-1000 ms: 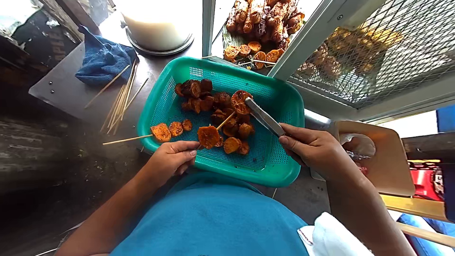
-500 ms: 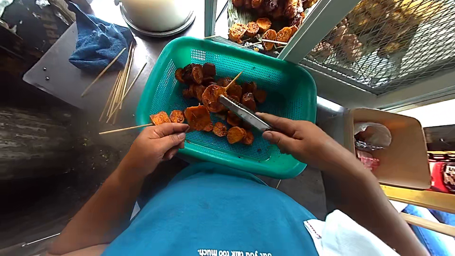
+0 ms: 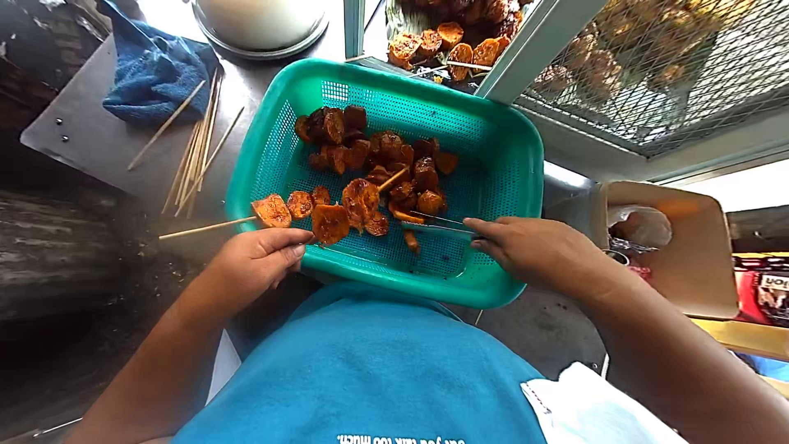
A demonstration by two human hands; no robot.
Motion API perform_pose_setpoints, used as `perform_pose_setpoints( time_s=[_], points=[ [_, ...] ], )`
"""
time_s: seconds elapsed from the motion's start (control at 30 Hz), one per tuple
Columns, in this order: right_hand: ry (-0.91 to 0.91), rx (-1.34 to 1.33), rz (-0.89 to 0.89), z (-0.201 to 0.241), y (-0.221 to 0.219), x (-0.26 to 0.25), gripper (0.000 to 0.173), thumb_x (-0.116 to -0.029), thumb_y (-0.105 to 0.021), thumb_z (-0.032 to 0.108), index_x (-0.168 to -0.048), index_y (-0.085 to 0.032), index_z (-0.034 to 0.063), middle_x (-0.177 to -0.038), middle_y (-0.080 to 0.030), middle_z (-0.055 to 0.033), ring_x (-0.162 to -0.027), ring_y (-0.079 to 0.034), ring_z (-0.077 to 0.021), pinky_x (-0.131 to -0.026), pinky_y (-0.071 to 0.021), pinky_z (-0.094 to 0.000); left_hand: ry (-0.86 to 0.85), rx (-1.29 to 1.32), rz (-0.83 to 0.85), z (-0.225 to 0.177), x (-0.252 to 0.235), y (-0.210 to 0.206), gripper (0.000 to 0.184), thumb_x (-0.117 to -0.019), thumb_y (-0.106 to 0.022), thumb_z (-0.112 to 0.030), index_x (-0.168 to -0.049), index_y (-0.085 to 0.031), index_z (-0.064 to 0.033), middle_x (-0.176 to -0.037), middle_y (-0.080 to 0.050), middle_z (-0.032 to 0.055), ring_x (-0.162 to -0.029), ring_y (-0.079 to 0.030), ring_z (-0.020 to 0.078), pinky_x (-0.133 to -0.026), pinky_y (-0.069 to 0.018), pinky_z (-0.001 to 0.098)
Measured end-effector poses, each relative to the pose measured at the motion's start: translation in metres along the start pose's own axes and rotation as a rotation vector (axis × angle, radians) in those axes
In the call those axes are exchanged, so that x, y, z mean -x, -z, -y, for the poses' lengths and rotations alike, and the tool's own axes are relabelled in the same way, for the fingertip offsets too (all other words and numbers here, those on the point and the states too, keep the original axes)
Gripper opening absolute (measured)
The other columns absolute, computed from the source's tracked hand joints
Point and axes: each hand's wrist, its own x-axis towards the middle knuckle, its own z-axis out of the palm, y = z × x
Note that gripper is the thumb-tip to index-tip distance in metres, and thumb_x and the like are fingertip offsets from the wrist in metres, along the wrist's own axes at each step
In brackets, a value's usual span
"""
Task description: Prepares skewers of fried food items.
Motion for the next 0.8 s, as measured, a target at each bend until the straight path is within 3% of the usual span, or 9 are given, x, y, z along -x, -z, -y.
perform_pose_setpoints(
  time_s=[0.1,0.17,0.23,0.3,0.37,0.5,0.6,0.7,0.8],
  points=[
    [-0.052,-0.100,0.052,-0.003,0.008,-0.004,0.038,-0.1077,-0.055,0.031,-0.143,-0.063,0.0174,-0.109,-0.075,-0.0138,-0.101,-0.072,-0.0345,-0.084,-0.0558,-0.0585,-0.075,-0.327,0.052,-0.003,-0.002,0.005,0.025,-0.1033,-0.054,-0.015,-0.118,-0.074,-0.0098,-0.080,-0.066,-0.0043,-0.063,-0.055,0.0011,-0.057,-0.0464,0.0186],
    [-0.087,-0.082,0.094,0.001,0.012,-0.006,0.041,-0.1071,-0.056,0.033,-0.145,-0.061,0.0180,-0.112,-0.074,-0.0137,-0.104,-0.071,-0.0341,-0.086,-0.0552,-0.0589,-0.196,-0.561,0.093,-0.008,-0.005,0.007,0.027,-0.1029,-0.052,-0.015,-0.118,-0.074,-0.0099,-0.096,-0.072,0.0016,-0.084,-0.066,0.0095,-0.078,-0.0561,0.0329],
    [-0.100,-0.047,0.109,0.004,0.015,-0.007,0.040,-0.1071,-0.056,0.033,-0.143,-0.062,0.0185,-0.111,-0.074,-0.0133,-0.102,-0.071,-0.0339,-0.083,-0.0555,-0.0581,-0.337,-0.718,0.135,-0.012,-0.008,0.004,0.029,-0.1014,-0.051,-0.014,-0.116,-0.075,-0.0089,-0.101,-0.074,0.0067,-0.096,-0.071,0.0200,-0.086,-0.0579,0.0448],
    [-0.095,-0.012,0.105,0.005,0.018,-0.009,0.037,-0.1077,-0.054,0.032,-0.142,-0.064,0.0194,-0.107,-0.075,-0.0118,-0.098,-0.072,-0.0329,-0.080,-0.0562,-0.0560,-0.425,-0.837,0.181,-0.017,-0.013,-0.001,0.029,-0.0994,-0.051,-0.012,-0.113,-0.076,-0.0101,-0.097,-0.073,0.0064,-0.090,-0.072,0.0226,-0.077,-0.0590,0.0467],
    [-0.104,-0.002,0.150,0.005,0.023,-0.013,0.038,-0.1087,-0.052,0.032,-0.143,-0.063,0.0197,-0.109,-0.075,-0.0114,-0.101,-0.072,-0.0328,-0.083,-0.0559,-0.0553,-0.458,-0.919,0.226,-0.025,-0.019,-0.009,0.028,-0.0971,-0.052,-0.010,-0.113,-0.075,-0.0100,-0.093,-0.072,0.0074,-0.083,-0.072,0.0250,-0.067,-0.0585,0.0476],
    [-0.132,-0.006,0.228,0.005,0.029,-0.020,0.039,-0.1095,-0.049,0.034,-0.146,-0.060,0.0236,-0.116,-0.074,-0.0089,-0.109,-0.070,-0.0307,-0.089,-0.0547,-0.0546,-0.380,-1.045,0.340,-0.042,-0.035,-0.033,0.026,-0.0997,-0.052,-0.012,-0.116,-0.073,-0.0129,-0.095,-0.070,0.0068,-0.083,-0.071,0.0246,-0.065,-0.0575,0.0451],
    [-0.137,0.019,0.217,0.005,0.028,-0.020,0.038,-0.1096,-0.049,0.034,-0.145,-0.061,0.0264,-0.115,-0.075,-0.0077,-0.107,-0.071,-0.0303,-0.086,-0.0553,-0.0543,-0.379,-1.151,0.372,-0.050,-0.040,-0.045,0.024,-0.0982,-0.053,-0.010,-0.112,-0.073,-0.0121,-0.091,-0.067,0.0069,-0.076,-0.069,0.0244,-0.058,-0.0554,0.0415],
    [-0.144,0.035,0.202,0.002,0.026,-0.020,0.038,-0.1096,-0.049,0.034,-0.145,-0.061,0.0275,-0.113,-0.075,-0.0082,-0.105,-0.071,-0.0316,-0.084,-0.0559,-0.0546,-0.322,-1.265,0.430,-0.064,-0.039,-0.039,0.027,-0.0997,-0.051,-0.009,-0.116,-0.072,-0.0116,-0.095,-0.068,0.0078,-0.079,-0.070,0.0248,-0.060,-0.0556,0.0416],
    [-0.168,0.025,0.212,-0.002,0.026,-0.019,0.038,-0.1098,-0.048,0.034,-0.145,-0.061,0.0274,-0.114,-0.075,-0.0085,-0.106,-0.071,-0.0319,-0.086,-0.0556,-0.0553,-0.318,-1.325,0.429,-0.061,-0.038,-0.029,0.025,-0.0978,-0.053,-0.008,-0.112,-0.073,-0.0110,-0.093,-0.068,0.0080,-0.077,-0.070,0.0255,-0.058,-0.0558,0.0420]
  ],
)
